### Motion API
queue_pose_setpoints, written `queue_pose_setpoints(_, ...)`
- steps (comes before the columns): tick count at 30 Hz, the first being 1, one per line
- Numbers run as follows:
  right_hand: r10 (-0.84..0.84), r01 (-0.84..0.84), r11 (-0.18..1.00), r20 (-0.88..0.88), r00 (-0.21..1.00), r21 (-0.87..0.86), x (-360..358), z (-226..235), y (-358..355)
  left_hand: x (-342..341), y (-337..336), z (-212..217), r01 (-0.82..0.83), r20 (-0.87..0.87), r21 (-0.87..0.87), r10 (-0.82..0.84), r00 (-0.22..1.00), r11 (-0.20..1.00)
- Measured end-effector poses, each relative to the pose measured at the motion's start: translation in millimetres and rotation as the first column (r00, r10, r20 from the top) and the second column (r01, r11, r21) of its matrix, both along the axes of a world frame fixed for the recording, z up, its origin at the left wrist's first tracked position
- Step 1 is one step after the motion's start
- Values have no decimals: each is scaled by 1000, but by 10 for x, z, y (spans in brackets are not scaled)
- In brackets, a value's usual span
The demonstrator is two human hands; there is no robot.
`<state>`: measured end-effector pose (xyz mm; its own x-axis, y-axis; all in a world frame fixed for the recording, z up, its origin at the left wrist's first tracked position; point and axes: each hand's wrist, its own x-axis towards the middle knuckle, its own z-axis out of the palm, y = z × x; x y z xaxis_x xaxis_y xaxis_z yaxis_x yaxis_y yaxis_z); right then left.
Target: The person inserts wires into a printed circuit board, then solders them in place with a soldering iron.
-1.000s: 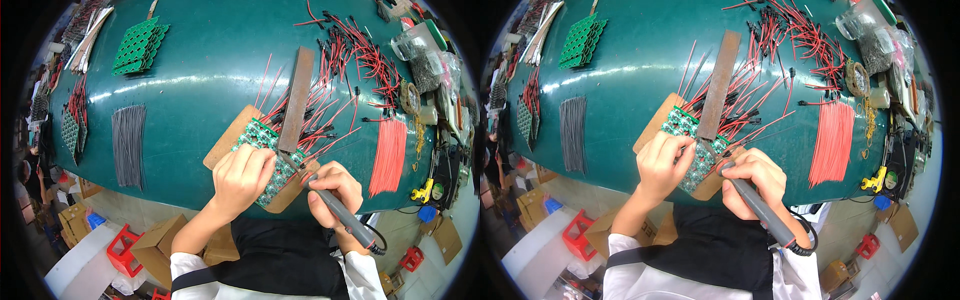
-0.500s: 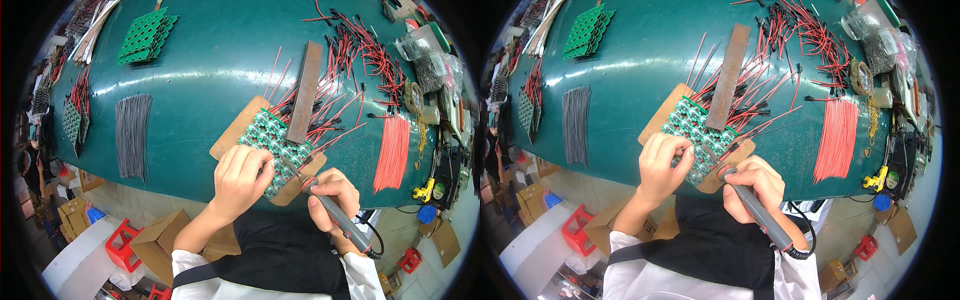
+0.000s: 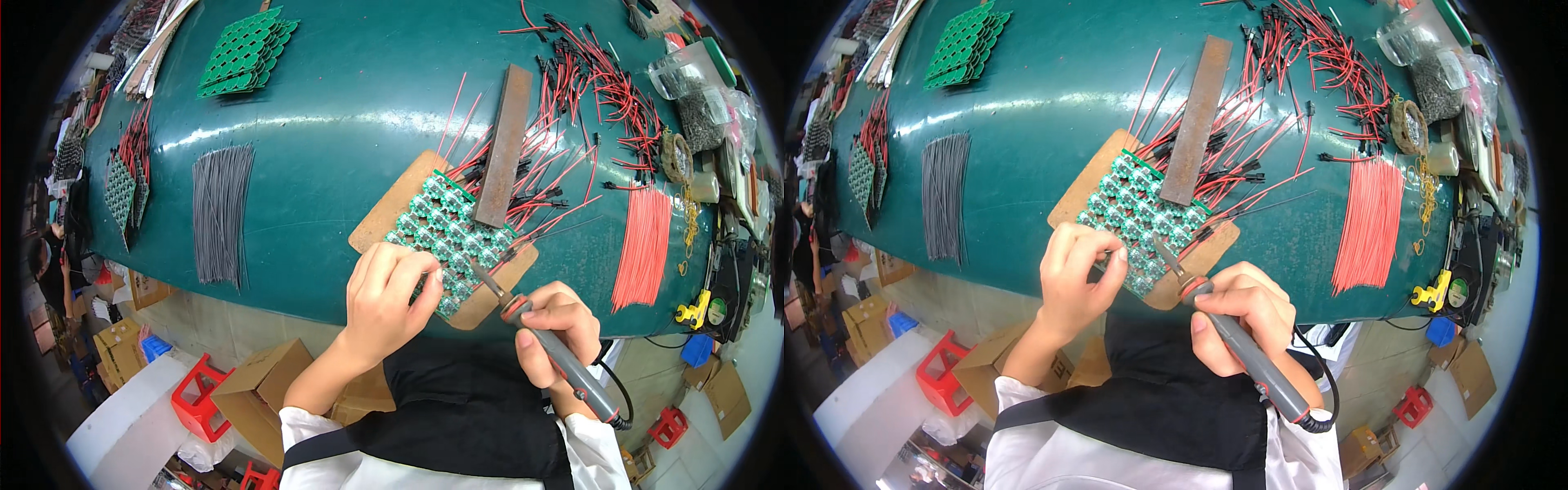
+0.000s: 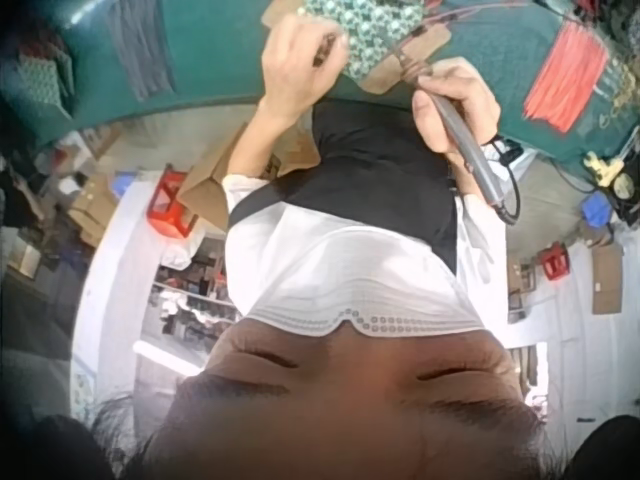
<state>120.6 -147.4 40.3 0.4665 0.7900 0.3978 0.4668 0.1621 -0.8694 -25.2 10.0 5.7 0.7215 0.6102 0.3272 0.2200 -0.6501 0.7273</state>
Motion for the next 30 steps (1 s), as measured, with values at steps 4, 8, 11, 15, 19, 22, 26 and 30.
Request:
queue_pose_setpoints(4,27,-26,999,20,999,-29,-89,-26,42,-6,12,-7,28,-5,106,-28,1000,994)
queue_pose_setpoints(8,0,-1,1000,42,999,21,-115,-118,74,-5,-4,-36,16,0,117,-16,1000,993)
queue_pose_setpoints(11,-1,-1,999,52,999,39,-128,-116,92,-10,0,-23,45,-36,152,-40,999,987)
queue_pose_setpoints(15,23,-26,999,96,995,21,-110,-69,119,-32,0,-31,29,5,155,-30,1000,988)
queue_pose_setpoints(19,25,-26,1000,80,996,12,-131,-22,68,-146,-27,69,-93,33,-78,95,995,993)
queue_pose_setpoints(22,6,-9,998,52,999,61,-195,-74,-4,-244,-13,15,-18,27,-43,19,999,999)
queue_pose_setpoints(26,13,-16,997,40,999,80,-279,-97,32,-273,-28,-17,36,19,6,-36,999,999)
queue_pose_setpoints(30,4,-6,999,40,999,43,-322,-115,42,-239,-35,-42,64,10,27,-64,998,998)
